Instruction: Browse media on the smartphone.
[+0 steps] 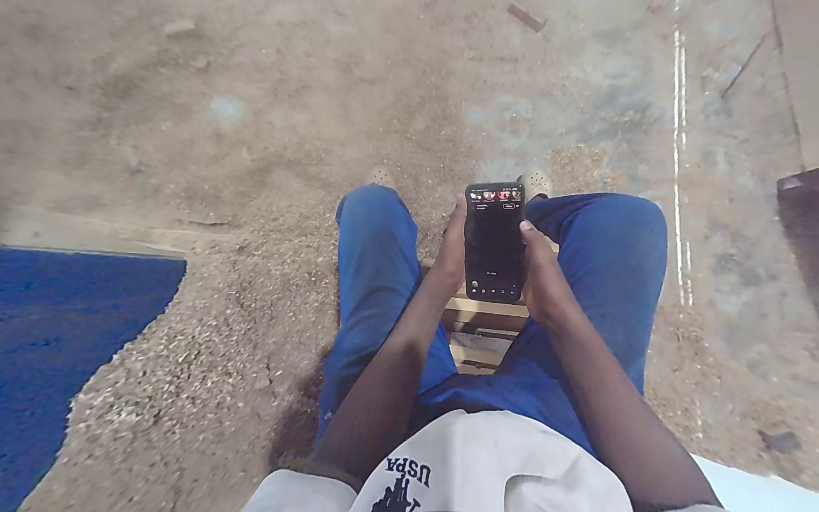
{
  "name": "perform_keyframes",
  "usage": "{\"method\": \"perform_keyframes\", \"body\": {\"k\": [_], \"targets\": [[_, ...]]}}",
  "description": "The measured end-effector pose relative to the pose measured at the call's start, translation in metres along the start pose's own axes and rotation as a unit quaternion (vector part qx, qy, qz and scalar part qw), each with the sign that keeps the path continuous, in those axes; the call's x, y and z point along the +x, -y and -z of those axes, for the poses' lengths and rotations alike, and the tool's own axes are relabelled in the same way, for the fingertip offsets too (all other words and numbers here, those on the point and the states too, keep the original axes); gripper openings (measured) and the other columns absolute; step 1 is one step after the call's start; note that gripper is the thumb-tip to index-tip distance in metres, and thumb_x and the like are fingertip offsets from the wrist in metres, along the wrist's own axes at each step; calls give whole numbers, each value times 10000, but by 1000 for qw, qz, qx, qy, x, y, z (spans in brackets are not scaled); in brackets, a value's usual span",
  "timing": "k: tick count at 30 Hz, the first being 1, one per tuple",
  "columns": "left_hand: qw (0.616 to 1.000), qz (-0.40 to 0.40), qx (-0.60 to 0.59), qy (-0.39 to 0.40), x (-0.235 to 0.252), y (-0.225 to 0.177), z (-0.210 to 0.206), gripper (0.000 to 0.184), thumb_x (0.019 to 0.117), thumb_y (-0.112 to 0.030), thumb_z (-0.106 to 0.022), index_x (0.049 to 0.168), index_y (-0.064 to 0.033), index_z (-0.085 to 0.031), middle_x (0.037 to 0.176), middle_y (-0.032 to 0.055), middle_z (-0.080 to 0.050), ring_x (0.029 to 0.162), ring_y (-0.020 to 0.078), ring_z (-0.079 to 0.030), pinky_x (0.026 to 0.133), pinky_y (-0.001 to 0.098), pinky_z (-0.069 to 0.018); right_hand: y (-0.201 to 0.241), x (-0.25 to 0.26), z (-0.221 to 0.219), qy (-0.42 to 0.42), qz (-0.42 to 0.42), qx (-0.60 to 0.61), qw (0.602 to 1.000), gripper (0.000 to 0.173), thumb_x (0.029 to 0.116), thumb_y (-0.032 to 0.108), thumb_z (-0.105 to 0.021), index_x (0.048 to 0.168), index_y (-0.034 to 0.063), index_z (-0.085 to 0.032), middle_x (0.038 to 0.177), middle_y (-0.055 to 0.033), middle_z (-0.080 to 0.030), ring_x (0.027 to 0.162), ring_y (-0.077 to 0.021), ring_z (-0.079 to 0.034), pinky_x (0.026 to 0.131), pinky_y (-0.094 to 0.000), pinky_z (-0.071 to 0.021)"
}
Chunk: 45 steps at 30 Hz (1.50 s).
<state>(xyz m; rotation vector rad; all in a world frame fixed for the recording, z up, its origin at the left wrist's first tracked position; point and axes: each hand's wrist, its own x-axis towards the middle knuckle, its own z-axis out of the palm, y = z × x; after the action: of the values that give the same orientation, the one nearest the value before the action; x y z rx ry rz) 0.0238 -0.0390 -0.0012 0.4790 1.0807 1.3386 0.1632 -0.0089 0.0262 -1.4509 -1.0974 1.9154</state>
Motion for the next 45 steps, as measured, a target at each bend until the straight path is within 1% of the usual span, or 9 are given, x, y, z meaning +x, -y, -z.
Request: {"method": "perform_keyframes", "body": {"k": [10,21,26,28,31,37,39,42,45], "targets": [[999,45,-27,2,4,1,0,710,1036,-662,-134,1349,-201,-574,1143,14,-714,1009,127,-697,857,367,-603,-2,6,-2,-38,-30,26,998,544,1088,522,-291,1361,144,-570,1181,-70,-685,1081,-171,-660,915,-390,-560],[998,61,-22,10,5,1,0,714,1024,-687,-152,1319,-211,-596,1093,5,-727,959,116,-708,819,351,-613,-3,10,-5,-48,-47,38,997,508,1090,503,-316,1360,160,-576,1164,-62,-691,1063,-170,-667,902,-396,-562],[998,64,-17,0,5,1,-1,713,1024,-687,-157,1321,-207,-594,1097,9,-727,961,121,-710,818,356,-614,-3,8,-4,-43,-49,35,997,499,1083,501,-355,1416,176,-537,1183,-62,-685,1056,-168,-671,892,-386,-569],[998,60,-20,0,5,1,-1,700,1029,-678,-159,1308,-211,-599,1078,2,-729,940,113,-712,799,347,-618,-3,9,-3,-24,-39,32,998,453,1088,459,-369,1413,188,-529,1157,-56,-692,1028,-166,-682,867,-378,-582],[998,53,-19,11,4,1,0,690,1030,-677,-161,1309,-222,-599,1081,-12,-728,938,100,-709,795,334,-617,-5,10,-1,7,-19,34,999,364,1063,283,-422,1399,199,-537,1139,-60,-695,990,-170,-691,830,-377,-589],[998,34,-40,18,9,6,3,670,1049,-630,-143,1289,-204,-601,1066,-5,-732,945,105,-711,809,341,-617,-5,11,0,26,-17,39,999,532,923,16,-439,1421,189,-512,1202,-82,-664,979,-192,-681,791,-388,-586],[998,23,-42,29,10,7,5,656,1052,-627,-158,1286,-211,-609,1074,-12,-732,954,99,-710,816,337,-617,-6,12,0,26,-13,44,999,489,947,34,-426,1404,182,-518,1176,-85,-668,964,-193,-682,783,-392,-587],[999,29,-30,30,7,7,5,659,1043,-648,-172,1303,-225,-604,1098,-11,-727,962,100,-705,814,341,-615,-6,11,-1,23,-18,52,998,369,1067,229,-377,1409,202,-513,1152,-74,-687,987,-192,-690,816,-394,-591],[998,45,-15,27,3,2,3,691,1016,-703,-189,1332,-239,-591,1121,-2,-718,964,109,-703,800,350,-613,-4,9,-1,21,-20,55,998,371,1083,304,-377,1420,213,-503,1133,-52,-687,980,-164,-687,821,-354,-589]]}}
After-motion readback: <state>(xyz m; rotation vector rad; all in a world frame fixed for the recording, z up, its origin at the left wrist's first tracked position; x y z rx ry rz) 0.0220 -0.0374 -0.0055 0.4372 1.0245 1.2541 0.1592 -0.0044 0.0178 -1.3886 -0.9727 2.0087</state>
